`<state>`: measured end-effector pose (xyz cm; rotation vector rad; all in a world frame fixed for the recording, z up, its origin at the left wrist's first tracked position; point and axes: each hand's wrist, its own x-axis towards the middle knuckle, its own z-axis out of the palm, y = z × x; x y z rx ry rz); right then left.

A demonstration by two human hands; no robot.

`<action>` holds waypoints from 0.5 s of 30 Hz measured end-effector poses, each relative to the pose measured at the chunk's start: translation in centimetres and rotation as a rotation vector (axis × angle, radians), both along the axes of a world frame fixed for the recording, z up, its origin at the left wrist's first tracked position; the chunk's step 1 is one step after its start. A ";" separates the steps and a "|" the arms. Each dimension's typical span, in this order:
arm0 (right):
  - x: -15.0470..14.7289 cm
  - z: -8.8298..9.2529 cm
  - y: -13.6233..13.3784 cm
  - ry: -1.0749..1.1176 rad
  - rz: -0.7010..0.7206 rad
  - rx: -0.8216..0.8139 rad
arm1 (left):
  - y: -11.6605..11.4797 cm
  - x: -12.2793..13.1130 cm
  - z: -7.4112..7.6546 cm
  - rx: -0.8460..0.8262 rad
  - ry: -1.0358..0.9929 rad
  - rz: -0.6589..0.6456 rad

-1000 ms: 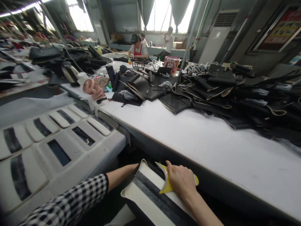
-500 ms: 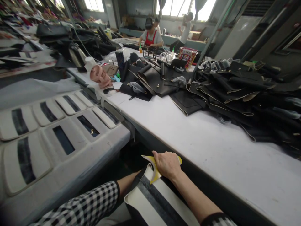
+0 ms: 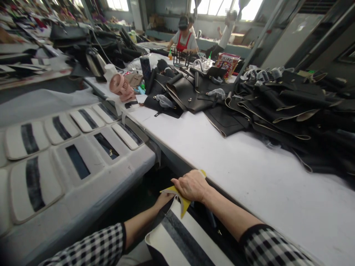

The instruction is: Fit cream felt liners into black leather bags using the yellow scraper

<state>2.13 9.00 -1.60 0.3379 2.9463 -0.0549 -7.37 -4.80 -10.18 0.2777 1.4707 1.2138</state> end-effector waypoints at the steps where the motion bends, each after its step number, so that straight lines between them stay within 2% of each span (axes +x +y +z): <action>1: 0.0 0.0 0.1 0.005 0.010 -0.001 | -0.1 -0.4 0.4 0.024 0.025 0.046; 3: 0.0 0.0 0.2 0.013 0.029 -0.006 | -1.0 -1.1 1.9 0.132 0.114 0.093; 4: -0.1 0.0 0.2 0.015 0.038 -0.010 | -1.7 -1.4 2.9 0.210 0.190 0.074; 6: -0.2 0.1 0.3 0.017 0.053 -0.017 | -2.9 -1.6 5.1 0.319 0.422 -0.091; 9: -0.2 0.2 0.3 0.019 0.067 -0.021 | -3.7 -1.4 7.4 0.293 0.764 -0.300; 11: -0.2 0.3 0.2 0.019 0.072 -0.021 | -3.7 -1.1 7.9 0.256 0.864 -0.341; 15: -0.1 0.3 0.0 0.023 0.077 -0.022 | -3.5 -0.7 7.7 0.257 0.849 -0.344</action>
